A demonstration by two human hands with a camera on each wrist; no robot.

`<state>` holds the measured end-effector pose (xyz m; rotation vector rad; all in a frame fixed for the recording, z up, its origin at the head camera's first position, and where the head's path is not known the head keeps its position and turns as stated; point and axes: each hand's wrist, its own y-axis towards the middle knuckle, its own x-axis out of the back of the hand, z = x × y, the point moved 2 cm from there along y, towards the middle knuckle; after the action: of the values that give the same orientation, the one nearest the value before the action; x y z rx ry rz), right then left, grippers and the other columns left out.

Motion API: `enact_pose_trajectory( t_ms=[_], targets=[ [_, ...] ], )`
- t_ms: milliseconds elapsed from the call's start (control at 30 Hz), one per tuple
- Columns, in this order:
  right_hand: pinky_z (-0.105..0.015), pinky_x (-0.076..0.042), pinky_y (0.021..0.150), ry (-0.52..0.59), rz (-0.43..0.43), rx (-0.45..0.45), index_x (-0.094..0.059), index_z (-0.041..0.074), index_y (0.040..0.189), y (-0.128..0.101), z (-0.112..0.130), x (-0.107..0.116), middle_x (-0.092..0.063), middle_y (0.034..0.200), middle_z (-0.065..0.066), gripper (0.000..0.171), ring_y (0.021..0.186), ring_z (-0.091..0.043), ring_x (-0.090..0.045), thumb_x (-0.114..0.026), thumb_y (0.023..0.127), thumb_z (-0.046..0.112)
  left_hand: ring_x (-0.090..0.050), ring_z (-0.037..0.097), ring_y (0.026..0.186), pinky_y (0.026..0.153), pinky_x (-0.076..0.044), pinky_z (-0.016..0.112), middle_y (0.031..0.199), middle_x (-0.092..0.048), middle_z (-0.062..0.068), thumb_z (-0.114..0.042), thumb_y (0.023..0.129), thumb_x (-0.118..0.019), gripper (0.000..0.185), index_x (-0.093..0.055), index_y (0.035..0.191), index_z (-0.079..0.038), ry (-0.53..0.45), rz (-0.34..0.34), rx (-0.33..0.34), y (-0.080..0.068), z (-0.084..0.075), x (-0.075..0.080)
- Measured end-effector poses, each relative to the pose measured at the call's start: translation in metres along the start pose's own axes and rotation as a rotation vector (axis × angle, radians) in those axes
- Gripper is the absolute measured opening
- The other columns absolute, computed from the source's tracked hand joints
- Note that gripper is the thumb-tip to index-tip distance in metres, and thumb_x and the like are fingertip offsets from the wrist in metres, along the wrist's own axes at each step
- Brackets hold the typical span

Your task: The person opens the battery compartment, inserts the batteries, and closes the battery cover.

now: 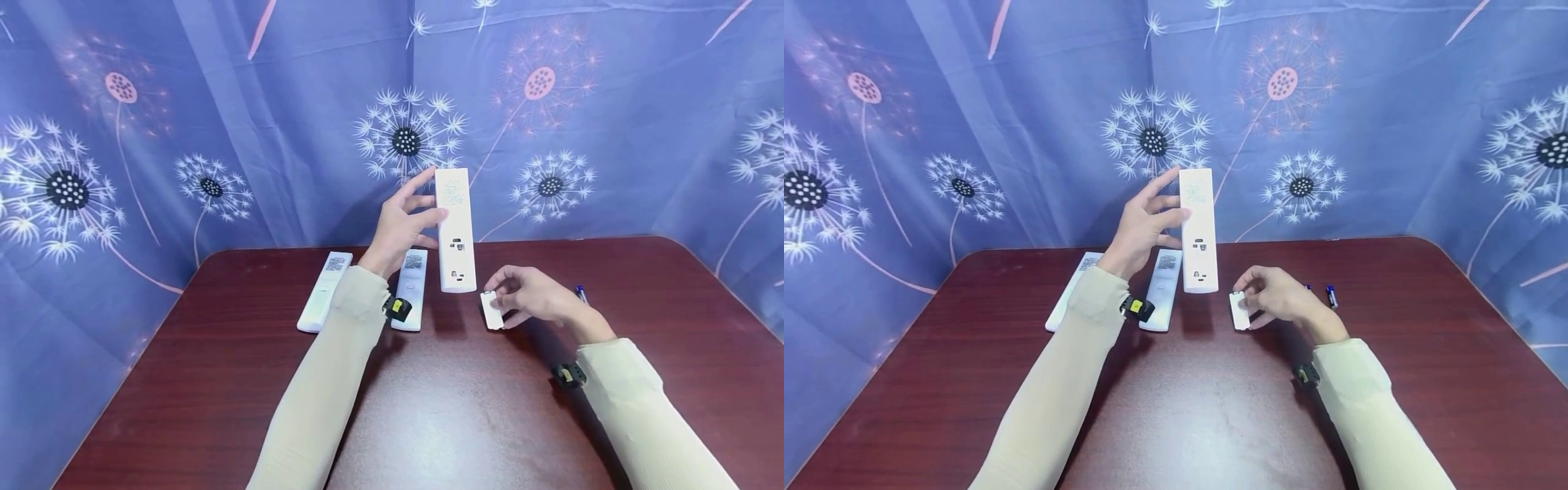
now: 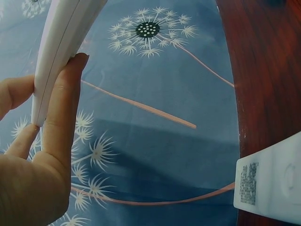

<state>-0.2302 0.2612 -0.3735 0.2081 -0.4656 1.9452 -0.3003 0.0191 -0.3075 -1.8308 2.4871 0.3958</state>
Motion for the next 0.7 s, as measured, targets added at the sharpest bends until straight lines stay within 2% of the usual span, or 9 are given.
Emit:
enact_pose_trajectory(
  t_ms=[400,700],
  targets=[
    [-0.046,-0.066,0.073,-0.072,-0.012,-0.041,-0.056,-0.015,0.123,0.0026,-0.0088,0.0011,-0.064,0.105,-0.021,0.025,0.085,-0.027,-0.072,-0.061,0.099,-0.012,-0.075,0.034,0.093,0.062,-0.065,0.043,0.123,-0.069,0.013,0.004,0.095,-0.075,0.073,-0.057,0.155,-0.032,-0.002,-0.007,-0.003,-0.0001,-0.0003,-0.0017],
    [-0.044,-0.066,0.071,-0.117,-0.021,-0.060,-0.058,-0.014,0.121,0.0031,-0.0085,-0.0006,-0.065,0.100,-0.019,0.026,0.085,-0.025,-0.072,-0.067,0.097,-0.008,-0.074,0.033,0.093,0.062,-0.065,0.042,0.123,-0.069,0.013,0.003,0.095,-0.076,0.073,-0.057,0.156,-0.032,0.006,-0.006,-0.007,-0.0002,-0.0001,-0.0013]
  ],
)
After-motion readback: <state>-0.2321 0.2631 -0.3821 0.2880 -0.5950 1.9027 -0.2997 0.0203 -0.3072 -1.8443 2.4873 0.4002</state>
